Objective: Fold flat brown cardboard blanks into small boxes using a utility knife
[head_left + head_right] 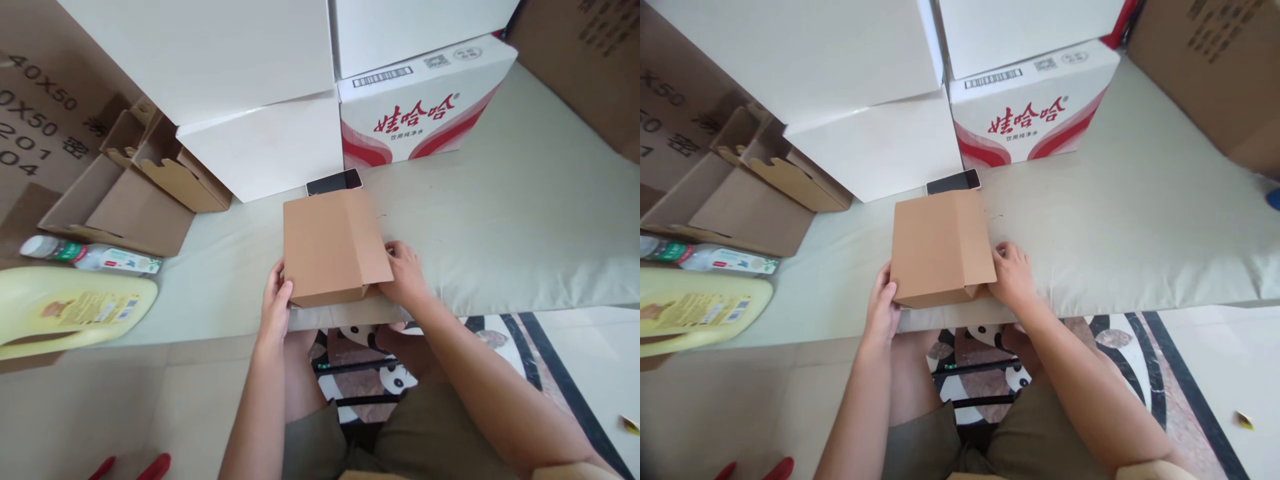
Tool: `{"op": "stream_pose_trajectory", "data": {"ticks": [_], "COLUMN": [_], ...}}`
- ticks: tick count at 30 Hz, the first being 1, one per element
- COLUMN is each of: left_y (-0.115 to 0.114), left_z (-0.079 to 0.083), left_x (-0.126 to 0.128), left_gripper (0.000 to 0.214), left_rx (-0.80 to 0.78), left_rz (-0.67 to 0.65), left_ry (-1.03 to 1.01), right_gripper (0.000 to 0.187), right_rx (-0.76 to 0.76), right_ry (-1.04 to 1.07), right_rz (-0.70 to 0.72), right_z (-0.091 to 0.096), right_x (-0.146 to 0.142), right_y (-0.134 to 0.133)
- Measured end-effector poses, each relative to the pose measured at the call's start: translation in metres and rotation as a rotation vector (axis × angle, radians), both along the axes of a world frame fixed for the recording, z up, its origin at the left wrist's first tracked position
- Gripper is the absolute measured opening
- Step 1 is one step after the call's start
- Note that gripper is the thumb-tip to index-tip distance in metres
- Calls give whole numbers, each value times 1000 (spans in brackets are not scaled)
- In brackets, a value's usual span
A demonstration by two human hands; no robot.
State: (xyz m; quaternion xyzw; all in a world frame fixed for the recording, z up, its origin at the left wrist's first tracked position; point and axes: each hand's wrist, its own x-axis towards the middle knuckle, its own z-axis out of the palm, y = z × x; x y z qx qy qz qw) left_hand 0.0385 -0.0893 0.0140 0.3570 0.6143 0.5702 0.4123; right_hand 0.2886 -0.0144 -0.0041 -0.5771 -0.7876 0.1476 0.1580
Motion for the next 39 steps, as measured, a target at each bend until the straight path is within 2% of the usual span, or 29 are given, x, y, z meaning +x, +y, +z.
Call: {"op": "stream_pose_trajectory", "data": {"ticks": [4,8,13,15,17,20,23,26,29,33,36,39], "left_y": [4,10,14,14,14,14,14,14,11,2,-5,-9], "left_z": [-4,1,6,6,6,7,10,13,14,11,8,5], "left_x": [12,15,10,9,9,13,18,22,19,13,15,24], "left_gripper": [61,51,47,46,44,47,51,50,45,35,41,54], "left_rx": [-35,-5,-7,-30,-24,2,14,36,34,27,32,45], "left_rz": [20,64,102,82,68,85,117,177,262,340,311,263], "left_ry": [-14,59,61,82,120,125,54,-79,-215,-338,-327,-240], "right_gripper": [40,28,28,33,36,40,47,45,32,25,21,24], "right_rx": [17,26,4,16,14,-76,-176,-189,-221,-362,-475,-476], "right_ry": [97,272,413,345,200,31,17,68,162,300,581,907], "right_rz": [64,134,192,155,56,-60,-86,-155,-190,-231,-186,-135], "right_z": [-3,-6,3,9,14,18,17,17,22,29,28,22], "right_x": [1,1,4,6,8,10,12,14,15,11,5,-2], "right_y": [-1,2,0,-3,-5,-4,2,7,9,6,0,-5]}}
